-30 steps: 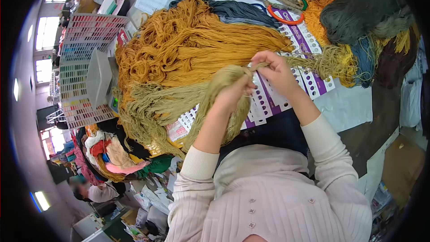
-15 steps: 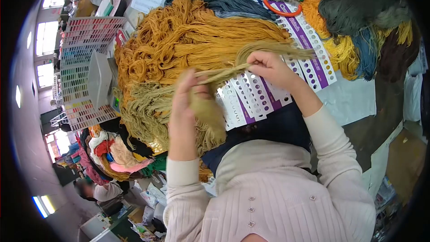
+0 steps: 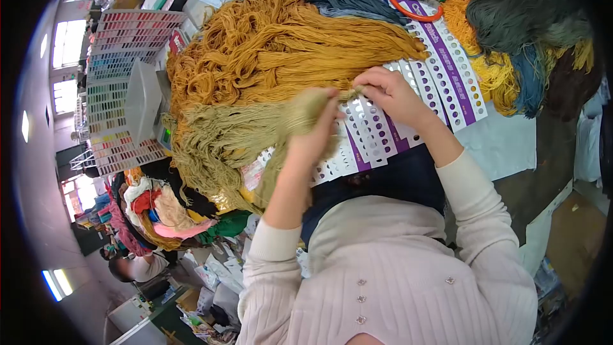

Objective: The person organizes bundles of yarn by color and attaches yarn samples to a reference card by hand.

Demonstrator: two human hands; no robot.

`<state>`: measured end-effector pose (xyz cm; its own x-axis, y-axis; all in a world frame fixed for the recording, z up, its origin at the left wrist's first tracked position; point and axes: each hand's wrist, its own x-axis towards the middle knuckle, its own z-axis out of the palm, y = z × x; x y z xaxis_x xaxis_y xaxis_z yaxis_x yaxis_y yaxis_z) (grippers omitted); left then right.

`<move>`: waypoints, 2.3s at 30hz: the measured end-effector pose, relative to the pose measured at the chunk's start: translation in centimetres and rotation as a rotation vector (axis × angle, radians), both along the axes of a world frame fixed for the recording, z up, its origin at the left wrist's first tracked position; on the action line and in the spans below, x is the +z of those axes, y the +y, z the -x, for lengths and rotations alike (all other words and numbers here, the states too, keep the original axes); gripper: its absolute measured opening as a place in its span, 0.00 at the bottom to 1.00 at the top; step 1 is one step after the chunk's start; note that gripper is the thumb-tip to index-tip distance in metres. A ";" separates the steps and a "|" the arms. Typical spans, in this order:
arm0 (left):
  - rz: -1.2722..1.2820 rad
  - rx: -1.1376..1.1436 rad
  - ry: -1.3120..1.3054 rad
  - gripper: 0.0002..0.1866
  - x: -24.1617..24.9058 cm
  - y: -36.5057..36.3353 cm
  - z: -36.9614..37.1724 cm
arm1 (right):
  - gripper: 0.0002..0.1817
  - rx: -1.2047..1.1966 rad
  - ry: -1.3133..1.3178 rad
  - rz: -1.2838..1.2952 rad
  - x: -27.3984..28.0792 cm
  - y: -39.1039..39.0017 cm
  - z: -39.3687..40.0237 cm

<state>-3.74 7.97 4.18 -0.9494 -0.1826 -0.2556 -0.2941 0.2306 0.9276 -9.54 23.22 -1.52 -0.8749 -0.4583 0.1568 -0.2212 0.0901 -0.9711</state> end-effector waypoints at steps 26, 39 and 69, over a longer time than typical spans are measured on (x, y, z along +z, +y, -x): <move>-0.298 0.983 0.246 0.08 14.0 -35.1 -11.8 | 0.18 -0.154 0.346 -0.329 0.2 -1.3 -1.2; 0.123 0.821 0.490 0.06 15.9 -27.9 -29.4 | 0.17 -0.195 0.449 -0.458 1.2 -2.4 -2.3; -1.084 0.040 0.163 0.23 5.1 -5.9 -17.2 | 0.06 0.345 -0.738 0.279 9.2 -9.5 -14.8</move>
<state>13.44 2.05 9.32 -0.9848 0.0320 -0.1708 -0.1386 -0.7379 0.6605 5.27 13.70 7.64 -0.6160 -0.7467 -0.2511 0.5047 -0.1293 -0.8536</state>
